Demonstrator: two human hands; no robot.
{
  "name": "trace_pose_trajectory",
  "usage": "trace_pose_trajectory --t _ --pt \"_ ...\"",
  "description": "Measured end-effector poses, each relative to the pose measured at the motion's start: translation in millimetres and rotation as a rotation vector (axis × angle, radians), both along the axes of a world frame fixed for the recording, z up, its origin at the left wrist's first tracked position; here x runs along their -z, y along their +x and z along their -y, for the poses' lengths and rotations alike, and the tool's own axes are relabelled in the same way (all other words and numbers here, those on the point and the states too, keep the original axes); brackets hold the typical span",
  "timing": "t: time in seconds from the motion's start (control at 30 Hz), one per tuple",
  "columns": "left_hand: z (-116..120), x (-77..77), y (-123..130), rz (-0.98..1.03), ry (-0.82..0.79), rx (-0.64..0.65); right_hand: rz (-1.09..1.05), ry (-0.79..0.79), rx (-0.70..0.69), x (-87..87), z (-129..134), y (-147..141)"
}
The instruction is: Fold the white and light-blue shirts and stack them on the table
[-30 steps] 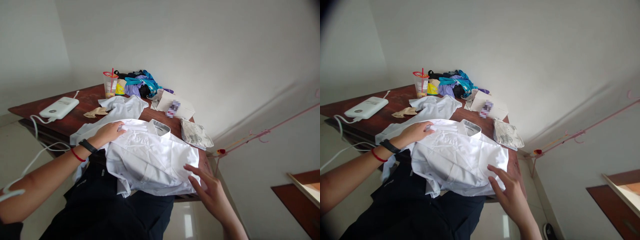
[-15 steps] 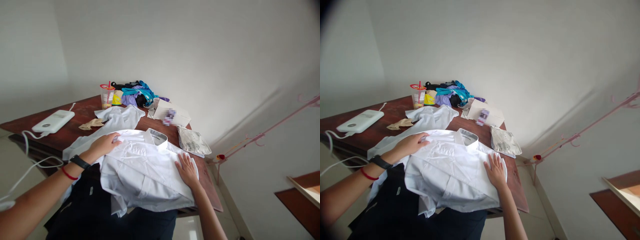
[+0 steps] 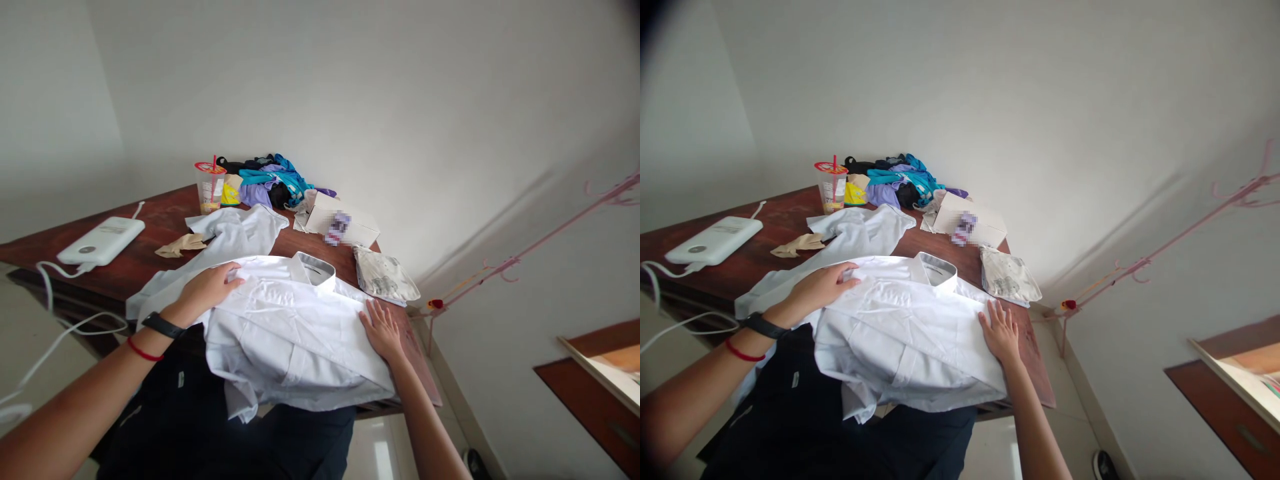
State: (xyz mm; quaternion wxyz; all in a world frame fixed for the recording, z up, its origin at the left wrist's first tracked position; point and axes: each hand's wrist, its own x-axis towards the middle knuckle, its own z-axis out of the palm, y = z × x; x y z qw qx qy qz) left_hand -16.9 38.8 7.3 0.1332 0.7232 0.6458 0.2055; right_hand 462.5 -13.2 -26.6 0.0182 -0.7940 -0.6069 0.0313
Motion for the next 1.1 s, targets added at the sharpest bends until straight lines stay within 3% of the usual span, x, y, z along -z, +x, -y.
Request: trace_pose_trajectory --t 0.13,0.23,0.3,0.4,0.47,0.57,0.7,0.8,0.9,1.03,1.1 --pt "3 -1.8 1 -0.013 0.016 -0.017 -0.007 -0.032 0.079 -9.9 2 -4" --pt "5 -2.6 3 -0.026 0.017 -0.03 0.017 -0.01 0.042 -32.5 8 -24" --pt "5 -2.1 3 -0.028 0.021 -0.018 -0.048 0.052 -0.115 -56.0 9 -45" --pt "3 -1.2 4 -0.029 0.033 0.002 -0.366 0.158 -0.562 -89.5 2 -87" --pt "3 -1.8 4 -0.031 0.034 0.011 -0.505 0.188 -0.796 -99.1 -10 -116" --pt "3 -5.9 5 -0.034 0.029 0.022 -0.507 0.279 -0.948 -86.5 -31 -159" --pt "15 -15.7 3 0.031 0.013 0.038 -0.519 0.253 -1.02 -44.4 -46 -199" --pt "43 -22.7 0 0.102 0.009 0.12 -0.484 0.227 -1.048 -21.8 -47 -208" --pt "78 -25.8 -3 0.139 0.107 0.178 -0.553 0.25 -1.042 -14.0 -49 -205" --pt "111 -19.8 -15 0.009 0.387 0.009 -0.691 0.253 -1.025 -15.3 -53 -201" --pt "117 -12.7 -29 -0.068 0.417 -0.131 -0.737 0.247 -1.021 -16.8 -54 -201"
